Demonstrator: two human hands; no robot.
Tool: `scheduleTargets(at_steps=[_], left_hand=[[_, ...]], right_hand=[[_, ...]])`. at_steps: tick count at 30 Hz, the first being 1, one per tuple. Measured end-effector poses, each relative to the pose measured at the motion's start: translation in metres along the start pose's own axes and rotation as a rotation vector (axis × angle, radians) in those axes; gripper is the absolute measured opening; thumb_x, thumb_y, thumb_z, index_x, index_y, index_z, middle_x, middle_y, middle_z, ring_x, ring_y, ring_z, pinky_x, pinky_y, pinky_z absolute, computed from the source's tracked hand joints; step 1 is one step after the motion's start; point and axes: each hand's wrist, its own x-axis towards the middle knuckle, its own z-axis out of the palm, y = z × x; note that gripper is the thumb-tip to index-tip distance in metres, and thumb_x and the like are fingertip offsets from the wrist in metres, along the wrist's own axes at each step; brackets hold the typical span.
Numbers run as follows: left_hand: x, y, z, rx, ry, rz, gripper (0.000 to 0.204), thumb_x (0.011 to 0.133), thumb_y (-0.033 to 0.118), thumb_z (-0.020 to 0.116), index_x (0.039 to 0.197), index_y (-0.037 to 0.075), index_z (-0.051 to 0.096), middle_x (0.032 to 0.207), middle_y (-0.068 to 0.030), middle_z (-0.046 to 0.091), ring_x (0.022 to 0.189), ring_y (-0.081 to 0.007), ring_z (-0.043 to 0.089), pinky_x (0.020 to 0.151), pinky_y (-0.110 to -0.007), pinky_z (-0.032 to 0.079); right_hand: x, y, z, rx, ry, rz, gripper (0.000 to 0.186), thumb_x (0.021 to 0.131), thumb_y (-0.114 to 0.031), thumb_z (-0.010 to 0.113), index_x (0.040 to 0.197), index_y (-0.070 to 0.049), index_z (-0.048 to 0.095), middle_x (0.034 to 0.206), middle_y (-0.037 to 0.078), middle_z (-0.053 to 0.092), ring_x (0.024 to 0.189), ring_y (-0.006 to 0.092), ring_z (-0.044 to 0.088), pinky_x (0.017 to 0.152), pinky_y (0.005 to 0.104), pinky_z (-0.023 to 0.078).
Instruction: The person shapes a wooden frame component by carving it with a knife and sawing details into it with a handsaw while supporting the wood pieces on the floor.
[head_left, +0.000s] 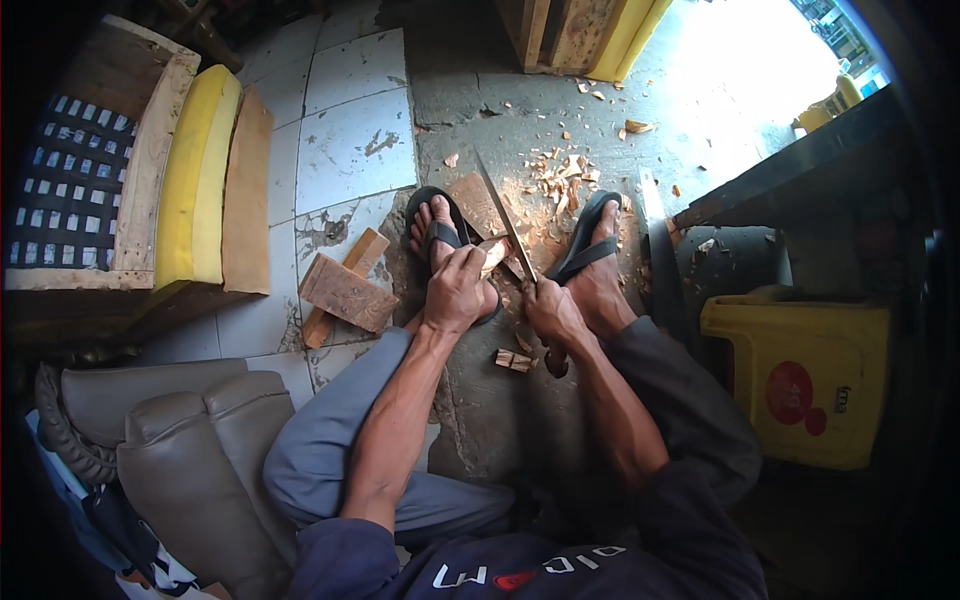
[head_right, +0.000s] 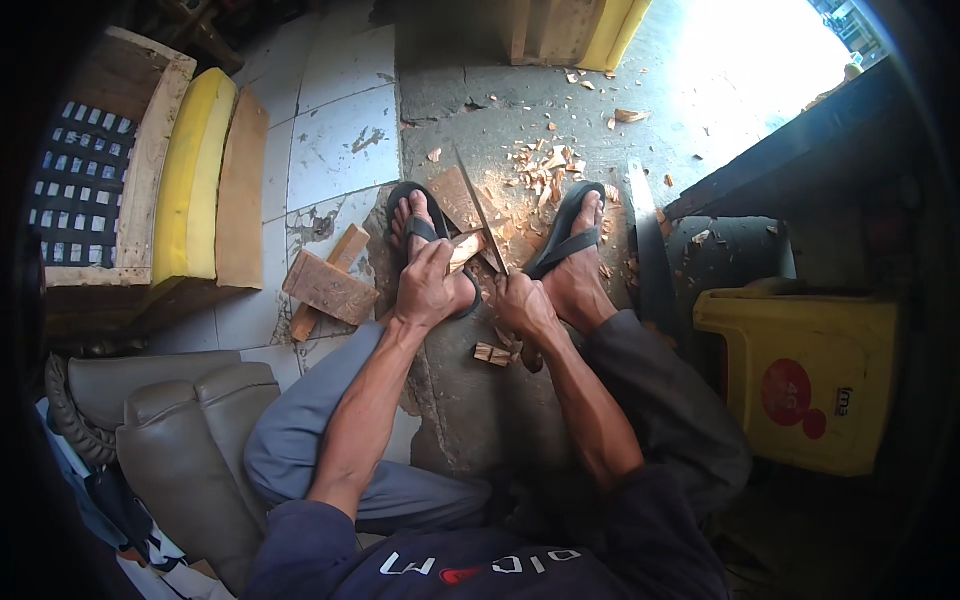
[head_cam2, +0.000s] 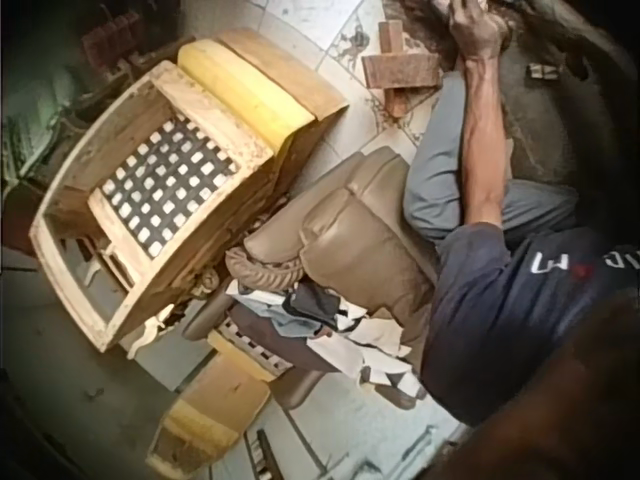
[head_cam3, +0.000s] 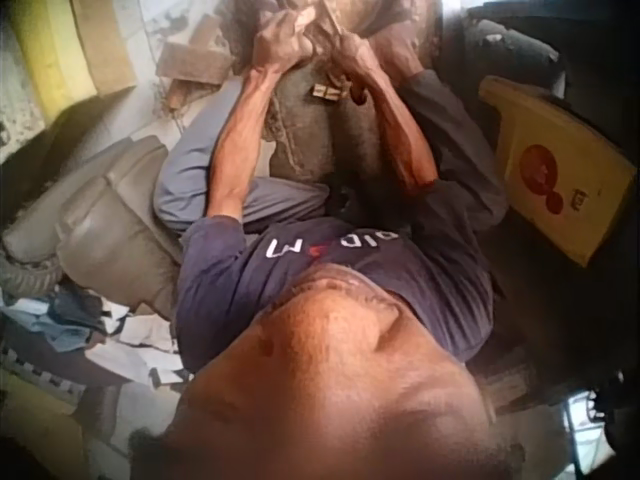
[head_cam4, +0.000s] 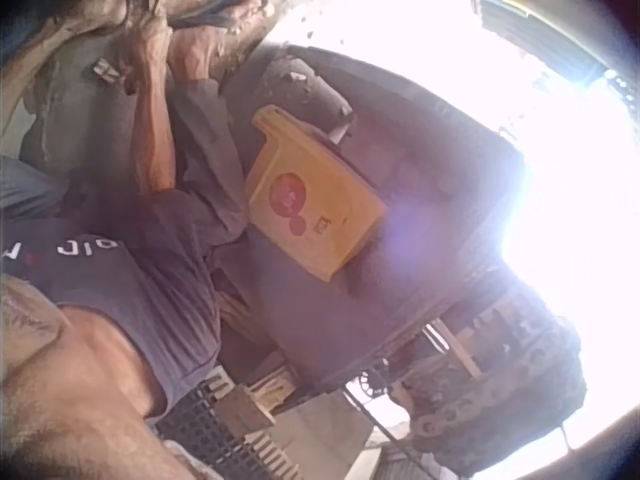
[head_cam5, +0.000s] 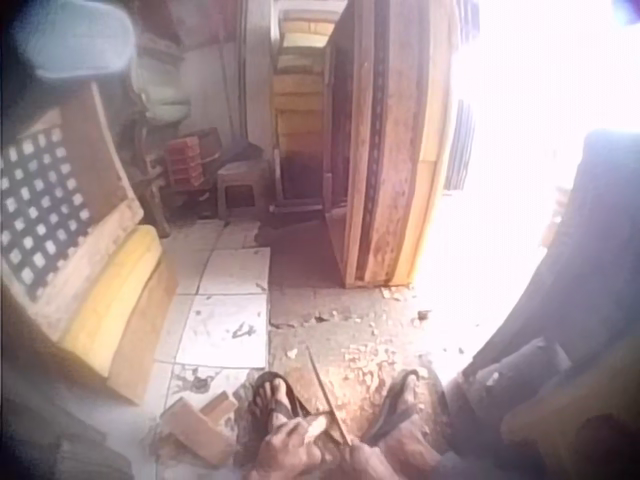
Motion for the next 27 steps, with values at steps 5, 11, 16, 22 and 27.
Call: scheduleTargets(at_steps=[5, 11, 16, 22, 27], left_hand=[[0.003, 0.001, -0.001, -0.018, -0.001, -0.031, 0.022, 0.083, -0.001, 0.065, 0.105, 0.001, 0.063, 0.103, -0.0194, 0.066, 0.098, -0.0413, 0.067, 0.086, -0.046, 0.056], [0.009, 0.022, -0.007, 0.003, 0.03, 0.019, 0.026, 0.083, -0.001, 0.069, 0.108, 0.004, 0.064, 0.106, -0.0154, 0.065, 0.103, -0.0385, 0.065, 0.087, -0.046, 0.056], [0.011, 0.016, -0.01, 0.032, -0.009, 0.011, 0.032, 0.08, -0.001, 0.069, 0.112, 0.005, 0.065, 0.105, -0.0136, 0.065, 0.104, -0.0367, 0.064, 0.089, -0.044, 0.055], [0.015, 0.033, -0.012, 0.044, -0.093, 0.049, 0.035, 0.077, -0.003, 0.066, 0.111, 0.004, 0.065, 0.105, -0.0137, 0.065, 0.103, -0.0346, 0.066, 0.09, -0.043, 0.055], [0.01, 0.032, -0.009, 0.033, -0.114, 0.004, 0.034, 0.076, -0.004, 0.064, 0.109, 0.004, 0.065, 0.101, -0.0147, 0.065, 0.101, -0.0357, 0.066, 0.09, -0.044, 0.054]], right_hand=[[-0.014, -0.003, 0.01, -0.19, 0.37, -0.312, 0.026, 0.104, -0.025, 0.052, 0.112, -0.003, 0.061, 0.071, 0.032, 0.065, 0.065, 0.0485, 0.067, 0.055, 0.0586, 0.052], [-0.027, 0.017, 0.028, -0.285, 0.37, -0.319, 0.022, 0.101, -0.021, 0.053, 0.119, -0.008, 0.052, 0.078, 0.026, 0.068, 0.068, 0.0496, 0.067, 0.059, 0.0613, 0.052], [-0.032, 0.01, 0.027, -0.269, 0.365, -0.328, 0.023, 0.101, -0.022, 0.053, 0.12, -0.009, 0.051, 0.079, 0.026, 0.069, 0.07, 0.0492, 0.067, 0.061, 0.0618, 0.052], [-0.015, 0.028, 0.027, -0.264, 0.254, -0.22, 0.026, 0.1, -0.023, 0.051, 0.121, -0.008, 0.05, 0.089, 0.028, 0.071, 0.078, 0.0532, 0.068, 0.07, 0.0648, 0.052], [0.007, 0.02, 0.01, 0.223, -0.011, -0.085, 0.038, 0.102, -0.028, 0.047, 0.13, -0.003, 0.055, 0.088, 0.033, 0.069, 0.081, 0.0525, 0.069, 0.077, 0.0626, 0.052]])
